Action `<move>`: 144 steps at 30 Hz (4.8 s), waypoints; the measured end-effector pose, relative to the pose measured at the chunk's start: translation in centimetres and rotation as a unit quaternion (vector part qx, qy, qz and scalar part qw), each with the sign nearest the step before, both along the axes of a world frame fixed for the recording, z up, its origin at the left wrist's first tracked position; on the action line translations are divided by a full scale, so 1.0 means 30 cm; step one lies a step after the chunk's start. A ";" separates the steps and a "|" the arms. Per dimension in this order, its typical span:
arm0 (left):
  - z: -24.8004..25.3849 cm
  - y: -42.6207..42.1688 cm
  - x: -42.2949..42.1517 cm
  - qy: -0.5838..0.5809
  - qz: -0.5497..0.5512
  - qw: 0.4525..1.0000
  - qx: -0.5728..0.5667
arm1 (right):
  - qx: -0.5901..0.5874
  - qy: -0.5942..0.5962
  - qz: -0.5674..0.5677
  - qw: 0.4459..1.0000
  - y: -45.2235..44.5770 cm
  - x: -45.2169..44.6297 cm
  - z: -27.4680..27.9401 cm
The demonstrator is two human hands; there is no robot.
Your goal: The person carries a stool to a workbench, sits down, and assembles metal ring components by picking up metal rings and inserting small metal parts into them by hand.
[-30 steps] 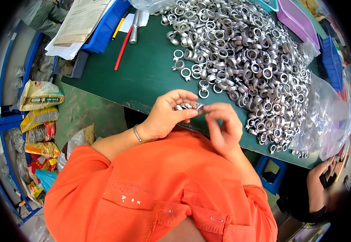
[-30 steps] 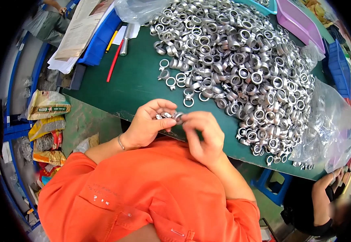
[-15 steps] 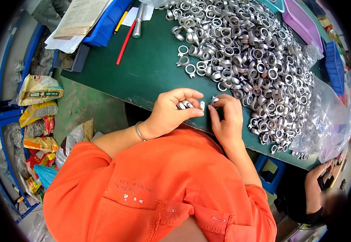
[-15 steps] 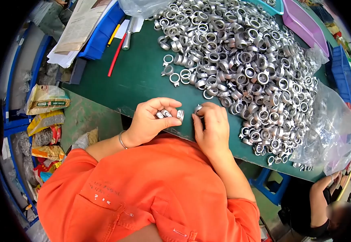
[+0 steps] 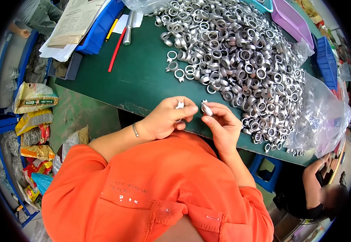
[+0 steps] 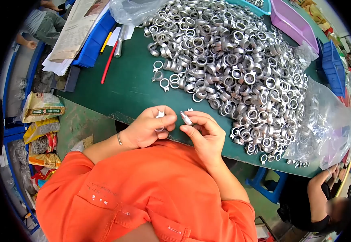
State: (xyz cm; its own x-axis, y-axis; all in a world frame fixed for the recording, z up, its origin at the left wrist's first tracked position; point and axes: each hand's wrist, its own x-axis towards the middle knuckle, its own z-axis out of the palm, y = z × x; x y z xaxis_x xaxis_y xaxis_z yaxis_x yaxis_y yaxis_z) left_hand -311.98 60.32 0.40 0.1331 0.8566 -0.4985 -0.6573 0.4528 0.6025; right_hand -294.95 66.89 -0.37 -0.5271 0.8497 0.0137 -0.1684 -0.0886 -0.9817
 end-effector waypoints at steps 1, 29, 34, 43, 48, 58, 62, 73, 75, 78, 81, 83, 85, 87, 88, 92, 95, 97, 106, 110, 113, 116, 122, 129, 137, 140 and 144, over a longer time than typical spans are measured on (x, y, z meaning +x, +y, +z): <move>0.007 0.000 0.010 -0.002 0.003 1.000 0.004 | 0.028 -0.021 0.000 0.999 -0.002 0.000 -0.002; 0.054 -0.011 0.036 0.395 -0.007 0.886 0.243 | -0.237 0.030 0.101 0.966 0.012 0.020 0.022; 0.051 -0.007 0.032 0.409 -0.016 0.879 0.245 | -0.275 0.042 0.103 0.955 0.014 0.021 0.017; 0.031 -0.009 0.029 0.367 0.004 0.909 0.198 | -0.266 0.048 0.092 0.958 0.009 0.033 0.001; 0.022 -0.009 0.029 0.386 0.002 0.897 0.214 | -0.187 0.026 0.045 0.981 -0.011 0.026 0.002; 0.004 -0.007 0.026 -0.018 -0.018 1.000 -0.005 | 0.401 -0.167 -0.057 0.899 0.028 0.022 -0.002; -0.023 -0.008 0.010 -0.094 0.024 0.995 -0.018 | 0.454 -0.347 0.041 0.820 0.059 0.029 -0.005; 0.036 0.003 0.013 0.162 -0.052 0.985 0.035 | 0.170 -0.141 0.033 0.975 0.009 0.024 0.001; 0.038 0.001 0.019 0.211 -0.055 0.975 0.045 | 0.280 -0.143 0.027 0.949 0.012 0.015 0.014; 0.016 -0.005 0.035 0.311 -0.031 0.941 0.131 | 0.359 -0.133 0.023 0.923 0.027 0.014 0.002; 0.012 -0.006 0.036 0.380 -0.001 0.899 0.217 | 0.110 -0.030 0.012 0.993 -0.002 0.015 -0.030; 0.017 -0.006 0.034 0.399 0.001 0.888 0.229 | 0.042 -0.023 0.023 0.999 -0.001 0.017 -0.013; 0.023 -0.004 0.029 0.433 -0.002 0.861 0.265 | -0.053 0.002 0.040 0.998 0.002 0.015 0.006; 0.018 -0.004 0.027 0.443 -0.006 0.851 0.281 | -0.086 0.000 0.056 0.995 0.012 0.016 0.021; 0.016 -0.005 0.027 0.452 -0.009 0.841 0.298 | -0.118 -0.003 0.072 0.990 0.014 0.019 0.024; 0.021 -0.016 0.037 0.402 -0.006 0.890 0.217 | 0.030 0.032 0.022 0.999 -0.005 -0.016 0.016; -0.014 -0.025 0.013 -0.141 0.015 0.990 0.028 | 0.335 -0.076 0.065 0.937 0.023 -0.016 0.068; -0.047 -0.047 -0.004 -0.244 0.034 0.968 0.042 | 0.367 -0.043 0.144 0.918 0.039 -0.034 0.077; -0.135 -0.326 -0.219 -0.189 -0.082 0.974 0.099 | 0.550 -0.380 -0.034 0.743 0.156 -0.040 0.006; -0.253 -0.344 -0.203 -0.132 0.042 0.974 -0.178 | 0.472 -0.288 -0.004 0.833 0.104 -0.003 0.012; -0.427 -0.233 -0.140 -0.204 0.062 0.953 -0.214 | 0.288 -0.175 0.026 0.941 0.060 0.023 -0.008; -0.506 -0.101 -0.053 -0.279 0.184 0.917 -0.219 | 0.114 -0.106 0.056 0.986 0.025 0.054 -0.001; -0.413 -0.066 -0.018 -0.025 -0.025 0.998 -0.056 | -0.060 0.037 0.062 0.996 -0.016 0.072 -0.009; -0.234 -0.249 -0.126 0.564 -0.364 0.727 0.143 | 0.023 0.080 0.069 0.994 -0.013 0.062 -0.046; 0.119 -0.080 -0.087 0.388 -0.238 0.881 0.129 | -0.006 0.095 0.066 0.993 0.003 0.049 -0.050; 0.076 0.003 0.003 0.221 -0.046 0.967 0.116 | 0.119 0.045 0.045 0.991 0.011 0.051 -0.028; 0.066 0.062 0.025 0.213 -0.066 0.969 0.103 | 0.184 0.018 0.016 0.983 0.028 0.067 -0.027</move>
